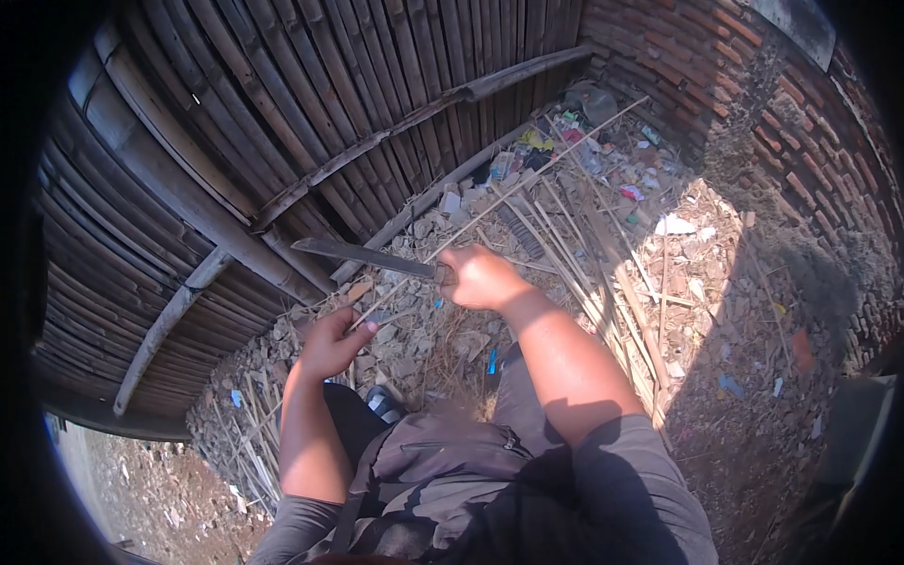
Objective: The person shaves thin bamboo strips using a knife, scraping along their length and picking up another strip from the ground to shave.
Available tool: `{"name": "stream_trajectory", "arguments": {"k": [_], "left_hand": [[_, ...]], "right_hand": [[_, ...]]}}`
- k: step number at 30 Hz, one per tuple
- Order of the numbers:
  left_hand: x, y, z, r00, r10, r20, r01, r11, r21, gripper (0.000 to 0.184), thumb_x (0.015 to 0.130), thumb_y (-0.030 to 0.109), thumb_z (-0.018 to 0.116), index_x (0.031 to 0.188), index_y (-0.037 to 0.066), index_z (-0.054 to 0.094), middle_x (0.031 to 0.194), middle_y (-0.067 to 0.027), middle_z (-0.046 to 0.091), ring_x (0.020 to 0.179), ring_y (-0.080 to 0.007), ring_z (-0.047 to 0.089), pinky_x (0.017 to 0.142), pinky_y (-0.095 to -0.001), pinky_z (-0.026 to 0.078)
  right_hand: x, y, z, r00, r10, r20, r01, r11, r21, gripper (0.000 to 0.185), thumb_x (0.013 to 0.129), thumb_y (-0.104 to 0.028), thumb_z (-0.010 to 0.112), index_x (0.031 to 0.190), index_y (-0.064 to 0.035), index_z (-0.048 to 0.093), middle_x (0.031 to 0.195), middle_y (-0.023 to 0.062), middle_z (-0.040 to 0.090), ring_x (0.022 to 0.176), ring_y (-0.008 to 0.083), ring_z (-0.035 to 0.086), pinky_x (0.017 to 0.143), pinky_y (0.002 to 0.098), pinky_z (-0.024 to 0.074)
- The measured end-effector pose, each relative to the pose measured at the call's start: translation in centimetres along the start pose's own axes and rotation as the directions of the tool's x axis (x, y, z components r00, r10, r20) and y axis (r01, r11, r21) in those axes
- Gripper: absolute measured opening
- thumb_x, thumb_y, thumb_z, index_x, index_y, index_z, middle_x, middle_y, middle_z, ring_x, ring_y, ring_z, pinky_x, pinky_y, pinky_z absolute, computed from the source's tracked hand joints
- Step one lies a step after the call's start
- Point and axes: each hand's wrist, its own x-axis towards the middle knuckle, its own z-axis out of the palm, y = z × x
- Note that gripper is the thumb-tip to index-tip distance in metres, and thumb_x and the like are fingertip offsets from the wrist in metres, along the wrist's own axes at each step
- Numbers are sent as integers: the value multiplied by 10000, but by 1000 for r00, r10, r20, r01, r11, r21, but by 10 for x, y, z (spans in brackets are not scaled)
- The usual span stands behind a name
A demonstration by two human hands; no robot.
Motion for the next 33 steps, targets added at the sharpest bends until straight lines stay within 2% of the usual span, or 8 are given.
{"name": "stream_trajectory", "arguments": {"k": [1, 5, 8, 11, 15, 24, 31, 33], "left_hand": [[-1, 2, -3, 1000, -13, 17, 13, 1000, 4, 413, 973, 431, 758, 952, 27, 677, 756, -2, 583, 731, -104, 506, 654, -322, 445], [0, -8, -7, 999, 0, 36, 1, 1000, -18, 391, 989, 415, 744, 954, 33, 668, 789, 20, 582, 764, -89, 496, 677, -307, 440], [0, -15, -9, 1000, 14, 19, -13, 999, -47, 380, 994, 401, 742, 940, 34, 658, 777, 34, 557, 754, -84, 475, 661, -308, 427], [-3, -5, -12, 1000, -8, 13, 9, 998, -60, 372, 993, 391, 746, 916, 41, 649, 759, 42, 530, 732, -79, 454, 630, -305, 405], [-2, 0, -8, 999, 38, -9, -38, 998, -49, 388, 983, 405, 756, 916, 35, 661, 711, 22, 532, 694, -84, 458, 613, -312, 413], [-2, -9, -4, 998, 58, 3, -57, 996, -70, 379, 990, 397, 756, 881, 49, 651, 718, 50, 511, 700, -69, 435, 597, -301, 378], [-3, -8, -12, 999, 42, 21, -40, 994, -100, 385, 991, 396, 757, 868, 52, 635, 703, 53, 494, 685, -68, 421, 584, -303, 371], [-2, -8, -11, 999, 36, 17, -34, 993, -116, 393, 992, 398, 756, 854, 56, 621, 699, 55, 488, 678, -66, 417, 578, -300, 367]], "right_hand": [[-1, -18, -12, 990, 83, 110, -77, 995, -58, 523, 818, -366, 796, 1258, -107, 682, 1150, 222, 721, 1114, 422, 682, 972, 498, 549], [5, -19, -31, 964, 206, 171, -214, 976, 31, 511, 822, -371, 796, 1224, -69, 701, 1165, 237, 719, 1122, 417, 683, 977, 484, 545], [7, 35, -21, 974, 185, -133, -177, 982, 70, 516, 823, -350, 803, 1203, -18, 698, 1146, 253, 724, 1103, 409, 693, 966, 470, 547], [3, 51, -32, 942, 275, -193, -224, 942, 251, 519, 819, -314, 808, 1210, 6, 692, 1121, 262, 729, 1083, 410, 702, 962, 456, 548], [3, 35, -22, 936, 239, -260, -195, 963, 185, 494, 829, -287, 793, 1225, -9, 694, 1119, 262, 730, 1082, 416, 701, 970, 453, 549], [-4, -25, -19, 997, -42, 59, 45, 998, -46, 410, 797, -326, 813, 1095, -70, 697, 967, 196, 721, 976, 436, 689, 864, 515, 551], [3, 44, -38, 922, 272, -274, -212, 950, 230, 354, 827, -264, 834, 1035, -6, 708, 878, 186, 715, 785, 253, 672, 749, 399, 529], [4, 46, -36, 909, 344, -237, -284, 925, 252, 442, 815, -265, 831, 1129, 18, 703, 1004, 224, 741, 940, 343, 712, 852, 418, 551]]}}
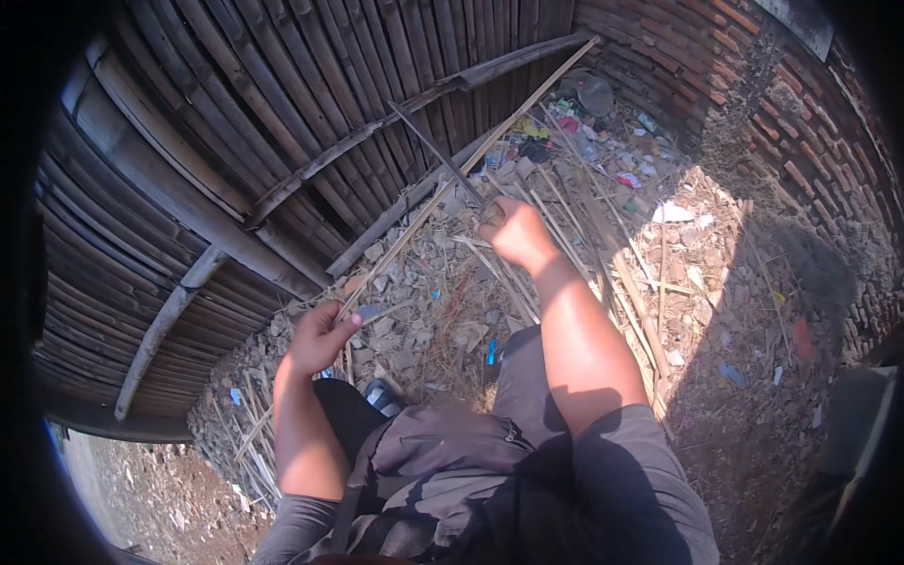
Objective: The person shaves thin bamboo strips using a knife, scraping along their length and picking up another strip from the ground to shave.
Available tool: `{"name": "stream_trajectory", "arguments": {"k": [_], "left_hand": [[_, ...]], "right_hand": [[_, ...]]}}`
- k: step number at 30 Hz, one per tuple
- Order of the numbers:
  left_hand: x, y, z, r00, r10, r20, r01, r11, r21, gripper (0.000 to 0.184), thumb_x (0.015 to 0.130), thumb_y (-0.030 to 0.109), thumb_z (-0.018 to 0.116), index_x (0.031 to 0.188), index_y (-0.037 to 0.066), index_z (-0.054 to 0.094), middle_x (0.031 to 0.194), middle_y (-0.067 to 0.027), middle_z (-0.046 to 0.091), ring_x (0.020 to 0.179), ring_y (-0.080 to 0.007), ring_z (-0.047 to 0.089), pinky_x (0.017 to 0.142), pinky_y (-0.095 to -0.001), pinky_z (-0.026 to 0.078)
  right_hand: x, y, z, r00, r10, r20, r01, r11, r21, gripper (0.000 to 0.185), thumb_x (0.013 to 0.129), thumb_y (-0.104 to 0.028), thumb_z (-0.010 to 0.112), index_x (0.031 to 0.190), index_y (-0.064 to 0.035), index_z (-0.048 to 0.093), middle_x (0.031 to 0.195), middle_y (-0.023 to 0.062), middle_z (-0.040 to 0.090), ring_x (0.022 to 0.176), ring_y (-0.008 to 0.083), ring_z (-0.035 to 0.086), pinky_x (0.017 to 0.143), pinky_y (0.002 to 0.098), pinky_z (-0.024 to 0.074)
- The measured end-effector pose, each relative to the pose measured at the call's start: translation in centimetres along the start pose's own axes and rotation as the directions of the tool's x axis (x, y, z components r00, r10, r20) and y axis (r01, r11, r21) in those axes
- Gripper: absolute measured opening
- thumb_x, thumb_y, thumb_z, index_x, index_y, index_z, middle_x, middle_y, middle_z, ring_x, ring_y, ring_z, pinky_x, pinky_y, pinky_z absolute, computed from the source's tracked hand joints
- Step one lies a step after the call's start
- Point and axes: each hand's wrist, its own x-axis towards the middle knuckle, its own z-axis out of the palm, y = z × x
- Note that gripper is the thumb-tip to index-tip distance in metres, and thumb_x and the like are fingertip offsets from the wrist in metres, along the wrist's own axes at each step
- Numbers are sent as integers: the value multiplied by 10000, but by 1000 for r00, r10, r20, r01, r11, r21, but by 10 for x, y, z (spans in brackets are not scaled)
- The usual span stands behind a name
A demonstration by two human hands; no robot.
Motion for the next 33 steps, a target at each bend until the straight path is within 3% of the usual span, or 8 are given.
{"name": "stream_trajectory", "arguments": {"k": [6, 9, 12, 15, 19, 21, 24, 33], "left_hand": [[-2, 6, 5, 1000, -13, -20, 14, 1000, 25, 422, 985, 403, 763, 832, 48, 595, 679, 43, 479, 652, -79, 418, 566, -307, 369], [-8, 5, 3, 996, 7, -85, 8, 984, 179, 412, 973, 383, 772, 841, 32, 601, 656, 16, 478, 639, -88, 423, 559, -315, 375], [-25, 10, -13, 977, 48, -206, 21, 947, 320, 387, 956, 342, 783, 844, 10, 620, 625, -17, 492, 621, -93, 437, 546, -323, 375], [-75, 18, -28, 941, -10, -338, 122, 942, 313, 369, 948, 294, 789, 819, -10, 626, 597, -31, 514, 600, -98, 448, 533, -328, 372], [-165, -9, -49, 902, -7, -432, 203, 890, 408, 358, 963, 251, 768, 783, -7, 597, 590, -26, 524, 560, -108, 429, 528, -331, 377], [-215, -41, -53, 871, 44, -489, 245, 824, 511, 344, 974, 234, 750, 766, 6, 596, 572, -39, 521, 530, -133, 439, 515, -331, 371], [-267, -32, -25, 778, 35, -628, 367, 786, 498, 358, 989, 249, 724, 759, 15, 581, 550, -79, 511, 500, -189, 452, 503, -358, 375], [-427, -107, 4, 614, -36, -789, 658, 576, 485, 369, 1068, 281, 584, 810, 17, 568, 656, -165, 614, 581, -343, 591, 571, -461, 438]], "right_hand": [[-11, -14, 41, 947, -317, 46, 319, 946, -60, 470, 815, -323, 814, 1141, -7, 692, 1020, 237, 722, 992, 429, 697, 887, 488, 551], [-23, -54, 22, 905, -221, 363, 268, 960, -85, 422, 808, -334, 811, 1110, -60, 704, 988, 207, 718, 957, 417, 694, 857, 486, 550], [-12, -48, 10, 919, -208, 335, 229, 973, -25, 421, 806, -326, 821, 1113, -54, 726, 961, 201, 734, 942, 392, 713, 852, 452, 554], [6, -5, 7, 995, -93, -38, 97, 990, 102, 417, 805, -296, 832, 1121, -39, 745, 970, 195, 761, 929, 356, 733, 858, 419, 555], [17, 39, -16, 928, 243, -282, -144, 933, 329, 389, 799, -268, 836, 1055, 6, 730, 971, 201, 773, 927, 351, 745, 849, 427, 564], [26, 65, -11, 863, 444, -240, -232, 771, 593, 201, 855, -168, 805, 943, -39, 678, 794, 61, 690, 671, 176, 649, 646, 335, 522], [10, 41, -29, 831, 544, -116, -248, 550, 798, 208, 872, -150, 799, 890, -91, 600, 752, 5, 590, 609, 105, 544, 576, 294, 462], [14, 53, -14, 836, 549, 0, -305, 465, 831, 218, 878, -154, 803, 925, -83, 602, 783, 24, 613, 609, 123, 555, 575, 298, 471]]}}
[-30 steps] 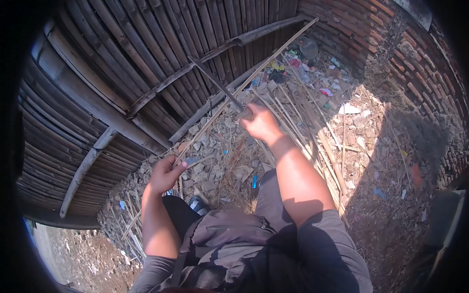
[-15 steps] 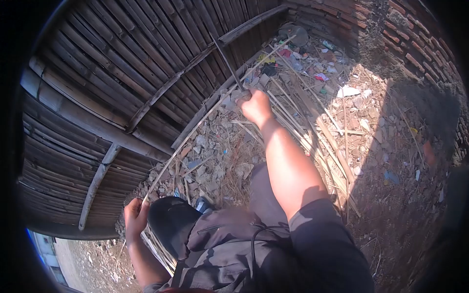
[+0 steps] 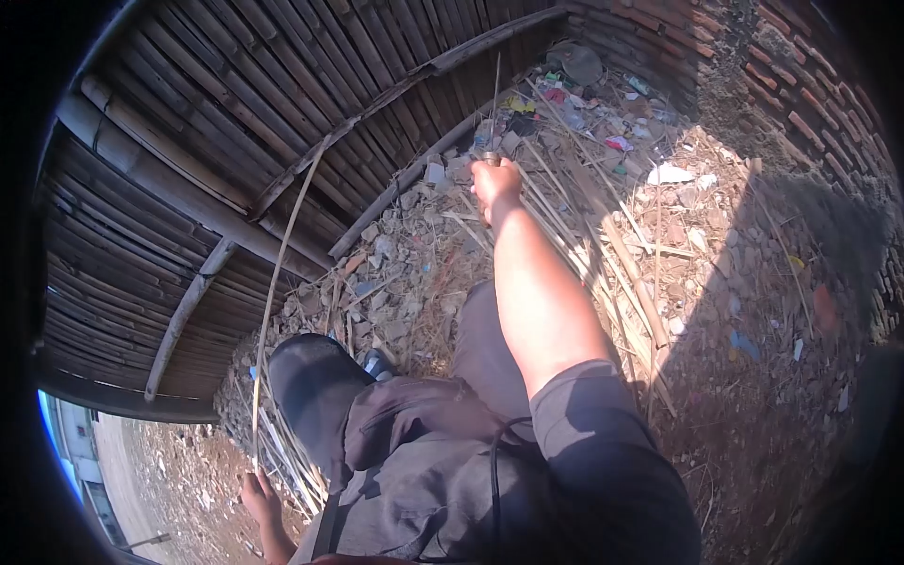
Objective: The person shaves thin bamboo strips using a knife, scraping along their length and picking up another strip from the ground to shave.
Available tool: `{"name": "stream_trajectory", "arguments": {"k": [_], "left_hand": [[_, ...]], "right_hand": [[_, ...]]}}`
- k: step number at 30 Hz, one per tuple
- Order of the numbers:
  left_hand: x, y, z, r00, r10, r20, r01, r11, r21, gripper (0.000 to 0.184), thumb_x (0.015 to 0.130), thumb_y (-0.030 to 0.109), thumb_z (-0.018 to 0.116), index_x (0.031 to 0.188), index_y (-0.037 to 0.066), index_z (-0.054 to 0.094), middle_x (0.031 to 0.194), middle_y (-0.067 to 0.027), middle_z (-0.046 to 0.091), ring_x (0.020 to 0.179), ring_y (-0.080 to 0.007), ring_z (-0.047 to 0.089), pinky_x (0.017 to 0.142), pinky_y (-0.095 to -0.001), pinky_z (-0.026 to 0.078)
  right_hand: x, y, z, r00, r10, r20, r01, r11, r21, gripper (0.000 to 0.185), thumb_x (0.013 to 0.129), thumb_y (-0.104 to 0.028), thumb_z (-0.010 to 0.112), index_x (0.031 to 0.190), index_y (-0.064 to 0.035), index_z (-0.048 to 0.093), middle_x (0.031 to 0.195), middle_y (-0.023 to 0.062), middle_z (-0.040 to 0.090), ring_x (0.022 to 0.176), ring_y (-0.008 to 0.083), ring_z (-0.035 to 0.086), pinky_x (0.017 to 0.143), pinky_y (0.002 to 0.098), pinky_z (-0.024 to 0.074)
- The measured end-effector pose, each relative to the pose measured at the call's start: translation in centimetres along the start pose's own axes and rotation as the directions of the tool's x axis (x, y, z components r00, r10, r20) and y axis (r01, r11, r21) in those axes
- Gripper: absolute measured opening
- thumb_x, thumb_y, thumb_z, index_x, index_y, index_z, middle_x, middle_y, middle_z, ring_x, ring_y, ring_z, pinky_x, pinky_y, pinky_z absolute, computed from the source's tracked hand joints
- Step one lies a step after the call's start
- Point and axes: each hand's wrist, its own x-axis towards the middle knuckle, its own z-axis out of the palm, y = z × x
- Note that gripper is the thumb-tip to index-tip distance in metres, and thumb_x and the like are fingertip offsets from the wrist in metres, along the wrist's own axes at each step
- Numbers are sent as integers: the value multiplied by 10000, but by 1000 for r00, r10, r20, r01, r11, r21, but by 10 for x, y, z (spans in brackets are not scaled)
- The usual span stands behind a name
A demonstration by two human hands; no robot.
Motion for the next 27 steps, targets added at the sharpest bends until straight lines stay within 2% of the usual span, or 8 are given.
{"name": "stream_trajectory", "arguments": {"k": [2, 5, 6, 11, 17, 22, 24, 27], "left_hand": [[-32, 2, -9, 991, -130, -14, 129, 991, -42, 376, 1080, 293, 559, 826, 16, 571, 691, -185, 630, 623, -376, 611, 598, -480, 448], [-88, -39, -4, 975, -218, 44, 215, 974, 65, 387, 1102, 318, 502, 900, 5, 606, 784, -239, 662, 749, -451, 645, 663, -514, 474], [-111, -60, 8, 977, -211, -21, 212, 976, 52, 435, 1105, 353, 513, 866, -8, 555, 747, -252, 586, 684, -471, 561, 632, -517, 436], [-165, -51, 33, 915, -396, 80, 392, 918, 52, 421, 1101, 353, 518, 881, -3, 557, 761, -245, 591, 695, -463, 566, 637, -515, 440], [-143, -20, 64, 884, -412, 222, 431, 901, -41, 404, 1096, 353, 523, 899, 3, 560, 778, -237, 596, 708, -454, 572, 643, -512, 445], [-103, 8, 93, 860, -365, 357, 445, 878, -175, 390, 1093, 353, 528, 914, 8, 562, 792, -230, 600, 719, -447, 577, 648, -510, 449], [-87, 18, 105, 838, -354, 414, 473, 850, -231, 385, 1091, 353, 530, 920, 10, 563, 798, -227, 602, 723, -444, 578, 650, -509, 451], [-68, 32, 125, 789, -342, 510, 536, 790, -299, 377, 1089, 353, 533, 929, 13, 564, 806, -223, 605, 730, -439, 581, 653, -508, 453]], "right_hand": [[-1, 1, -2, 1000, -6, -1, 6, 1000, -12, 217, 873, -152, 804, 925, -81, 605, 789, 30, 620, 606, 125, 559, 576, 302, 477], [1, 1, -6, 999, -43, -1, 43, 999, 14, 203, 863, -145, 799, 915, -85, 613, 798, 34, 636, 589, 134, 566, 570, 320, 488], [1, 0, -7, 999, -39, -6, 39, 999, 21, 200, 862, -145, 798, 914, -85, 614, 793, 33, 635, 589, 135, 571, 569, 322, 488], [-6, -5, -9, 997, -37, -62, 38, 999, 18, 188, 845, -129, 790, 908, -75, 622, 769, 39, 645, 578, 140, 590, 545, 320, 491], [-5, -3, -7, 994, -33, -106, 33, 999, -1, 173, 833, -115, 794, 911, -51, 654, 758, 53, 660, 570, 142, 605, 519, 324, 496], [-2, -4, -1, 977, -161, -143, 132, 973, -188, 324, 764, -233, 828, 938, -8, 673, 875, 166, 745, 811, 312, 738, 751, 422, 574], [-8, -11, -3, 979, -151, -139, 126, 976, -176, 357, 764, -267, 830, 962, -5, 690, 975, 195, 755, 931, 347, 738, 843, 436, 569], [-4, -19, -24, 969, -221, -112, 175, 931, -322, 464, 785, -283, 840, 1136, -9, 709, 1084, 215, 761, 1052, 358, 732, 911, 434, 562]]}}
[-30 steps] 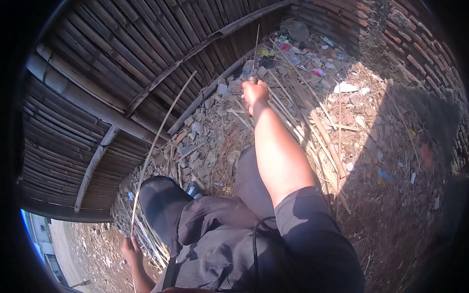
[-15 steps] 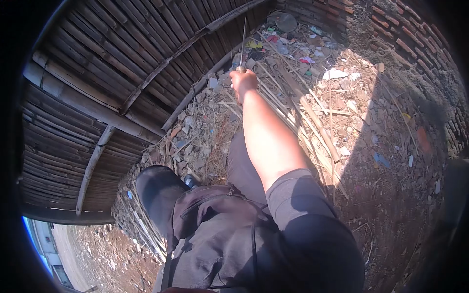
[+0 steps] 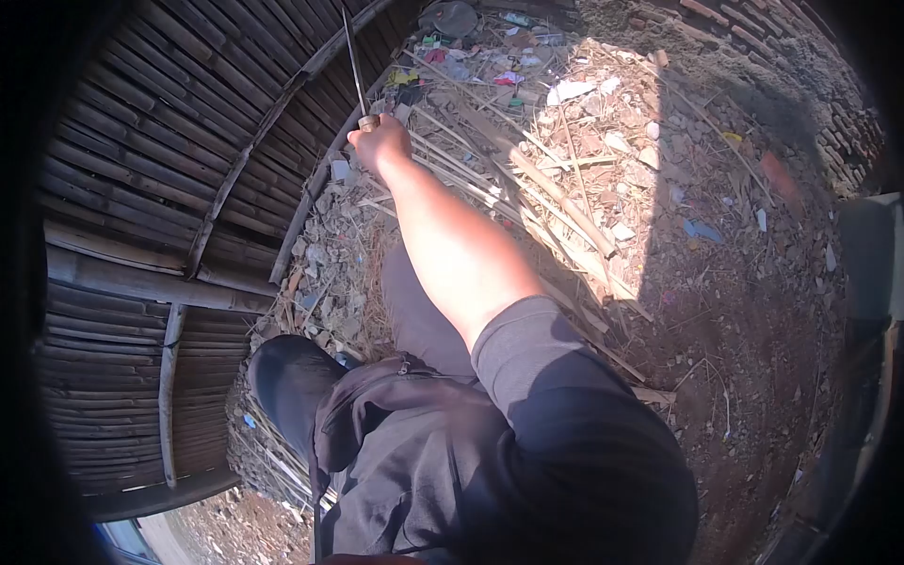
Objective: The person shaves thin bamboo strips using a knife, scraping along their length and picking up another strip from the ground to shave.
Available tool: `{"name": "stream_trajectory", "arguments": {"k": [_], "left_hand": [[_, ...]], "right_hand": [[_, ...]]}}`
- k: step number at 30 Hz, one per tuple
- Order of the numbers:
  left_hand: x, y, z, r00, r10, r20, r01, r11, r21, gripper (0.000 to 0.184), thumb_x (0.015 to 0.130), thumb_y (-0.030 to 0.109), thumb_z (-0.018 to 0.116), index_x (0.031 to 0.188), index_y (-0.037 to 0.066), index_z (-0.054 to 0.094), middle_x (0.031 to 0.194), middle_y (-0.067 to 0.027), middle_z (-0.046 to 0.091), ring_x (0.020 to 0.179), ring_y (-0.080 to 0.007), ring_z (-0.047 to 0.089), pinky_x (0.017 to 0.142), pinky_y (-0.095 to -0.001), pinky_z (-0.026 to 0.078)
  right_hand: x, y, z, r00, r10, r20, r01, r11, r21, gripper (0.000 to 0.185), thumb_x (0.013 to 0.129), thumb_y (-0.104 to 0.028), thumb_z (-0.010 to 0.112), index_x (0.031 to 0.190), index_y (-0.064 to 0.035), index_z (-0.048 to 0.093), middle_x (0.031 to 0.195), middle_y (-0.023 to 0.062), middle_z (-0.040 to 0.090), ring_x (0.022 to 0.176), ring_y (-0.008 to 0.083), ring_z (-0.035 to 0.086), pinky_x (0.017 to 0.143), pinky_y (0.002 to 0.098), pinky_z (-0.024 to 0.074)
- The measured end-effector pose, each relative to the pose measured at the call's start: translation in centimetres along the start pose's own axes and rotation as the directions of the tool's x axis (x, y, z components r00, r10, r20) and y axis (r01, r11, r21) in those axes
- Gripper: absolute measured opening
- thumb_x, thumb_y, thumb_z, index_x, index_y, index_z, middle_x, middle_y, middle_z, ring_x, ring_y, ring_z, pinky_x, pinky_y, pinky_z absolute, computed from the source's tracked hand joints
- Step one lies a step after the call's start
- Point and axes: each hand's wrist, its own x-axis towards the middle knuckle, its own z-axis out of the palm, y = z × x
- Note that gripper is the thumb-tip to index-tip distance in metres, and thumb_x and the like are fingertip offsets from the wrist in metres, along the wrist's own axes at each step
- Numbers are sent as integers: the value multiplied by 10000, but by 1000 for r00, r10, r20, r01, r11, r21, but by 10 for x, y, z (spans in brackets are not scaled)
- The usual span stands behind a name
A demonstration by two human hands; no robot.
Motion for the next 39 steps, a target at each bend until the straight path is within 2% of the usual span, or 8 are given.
{"name": "stream_trajectory", "arguments": {"k": [1, 2, 3, 6, 11, 15, 27, 39], "left_hand": [[7, 5, 5, 999, -18, 35, 19, 999, -34, 374, 1088, 353, 534, 932, 14, 565, 809, -222, 606, 732, -438, 582, 654, -508, 454], [13, 9, 10, 997, -38, 67, 42, 997, -60, 372, 1087, 353, 535, 935, 15, 565, 811, -221, 607, 734, -436, 583, 655, -507, 454], [19, 14, 15, 993, -56, 99, 65, 994, -89, 369, 1087, 353, 536, 938, 16, 566, 814, -219, 608, 736, -435, 584, 656, -507, 455], [35, 27, 31, 976, -113, 186, 140, 980, -144, 362, 1085, 353, 539, 947, 19, 567, 823, -215, 610, 742, -430, 587, 659, -506, 458], [51, 43, 46, 944, -197, 265, 249, 951, -181, 351, 1081, 354, 544, 963, 25, 570, 837, -209, 615, 753, -422, 592, 664, -504, 462], [60, 51, 53, 924, -237, 301, 296, 940, -170, 342, 1078, 354, 547, 975, 29, 571, 848, -203, 618, 762, -416, 595, 667, -502, 465], [56, 69, 59, 895, -314, 317, 378, 910, -168, 319, 1069, 354, 559, 1011, 41, 577, 881, -187, 629, 787, -398, 607, 679, -497, 474], [50, 67, 51, 882, -351, 315, 419, 890, -180, 301, 1060, 354, 570, 1047, 54, 582, 915, -171, 640, 813, -380, 618, 691, -492, 484]], "right_hand": [[3, 7, -8, 1000, -21, -8, 21, 1000, -11, 474, 794, -275, 840, 1161, -6, 707, 1088, 214, 762, 1060, 364, 731, 915, 433, 561], [6, 17, -27, 998, -43, 44, 43, 999, -4, 320, 828, -210, 830, 1030, -7, 689, 843, 73, 708, 694, 164, 657, 595, 354, 529], [-12, 7, -64, 983, 41, 176, -49, 998, 45, 309, 827, -205, 830, 1009, 0, 687, 840, 78, 706, 681, 166, 650, 606, 351, 515], [5, 109, -144, 994, -44, 104, 89, 874, -478, 386, 786, -279, 845, 1046, -34, 699, 885, 123, 721, 857, 263, 693, 791, 390, 531], [-88, 245, -271, 979, 187, -85, -199, 763, -614, 365, 808, -253, 783, 1117, -73, 715, 1056, 173, 743, 975, 317, 712, 893, 416, 546], [-144, 303, -305, 978, 29, -208, -187, 575, -796, 360, 786, -260, 769, 1095, -83, 724, 1129, 186, 707, 1065, 381, 684, 933, 459, 551], [-113, 294, -298, 939, 335, -81, -243, 476, -845, 452, 853, -272, 744, 1271, -104, 704, 1324, 142, 642, 1247, 354, 627, 1053, 442, 516], [-107, 298, -312, 908, 418, 22, -171, 418, -892, 525, 860, -275, 743, 1361, -142, 657, 1334, 184, 632, 1254, 377, 624, 1074, 461, 511]]}}
